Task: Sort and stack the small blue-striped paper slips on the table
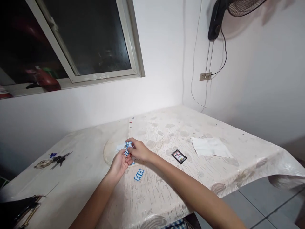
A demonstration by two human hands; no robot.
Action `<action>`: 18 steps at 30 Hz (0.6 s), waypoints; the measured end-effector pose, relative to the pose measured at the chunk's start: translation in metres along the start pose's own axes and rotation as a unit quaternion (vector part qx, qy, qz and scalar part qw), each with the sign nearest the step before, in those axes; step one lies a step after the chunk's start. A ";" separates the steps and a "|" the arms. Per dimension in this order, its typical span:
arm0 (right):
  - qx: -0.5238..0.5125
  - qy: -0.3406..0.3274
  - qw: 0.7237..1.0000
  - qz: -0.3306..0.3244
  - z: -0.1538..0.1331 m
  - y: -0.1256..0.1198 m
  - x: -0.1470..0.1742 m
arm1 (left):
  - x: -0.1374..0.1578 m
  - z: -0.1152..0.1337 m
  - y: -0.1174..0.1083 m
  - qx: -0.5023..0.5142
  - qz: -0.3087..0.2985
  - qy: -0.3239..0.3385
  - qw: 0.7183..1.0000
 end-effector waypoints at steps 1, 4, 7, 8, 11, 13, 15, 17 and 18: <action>-0.004 0.001 1.000 0.011 0.000 0.000 0.000 | 0.000 0.000 0.000 0.010 0.006 -0.007 1.000; 0.041 -0.020 0.999 0.024 -0.002 0.002 0.001 | 0.001 0.000 -0.001 0.036 0.029 -0.023 0.999; 0.122 -0.051 0.991 0.032 -0.008 0.003 0.004 | 0.000 -0.003 -0.003 0.047 0.043 -0.025 0.998; 0.151 -0.062 0.986 0.037 -0.010 0.003 0.005 | 0.000 -0.004 -0.003 0.049 0.045 -0.023 0.998; 0.224 -0.075 0.971 0.042 -0.012 0.007 0.008 | 0.001 -0.008 -0.004 0.057 0.058 -0.018 0.997; 0.258 -0.062 0.964 0.032 -0.010 0.012 0.007 | 0.002 -0.011 -0.005 0.065 0.065 -0.018 0.996; 0.277 -0.051 0.959 0.022 -0.008 0.015 0.007 | 0.003 -0.013 -0.005 0.070 0.062 -0.019 0.995; 0.283 -0.050 0.957 0.022 -0.008 0.016 0.007 | 0.004 -0.012 -0.004 0.070 0.053 -0.015 0.996; 0.283 -0.053 0.957 0.025 -0.010 0.016 0.007 | 0.004 -0.011 -0.004 0.070 0.051 -0.011 0.996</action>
Point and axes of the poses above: each hand's wrist, its own x-axis away from the middle knuckle, its own y-axis out of the palm, z = x × y, the point moved 6 cm from there along -x, towards the middle knuckle, and after that the axes turned 15 degrees about x, right-handed, at the moved point
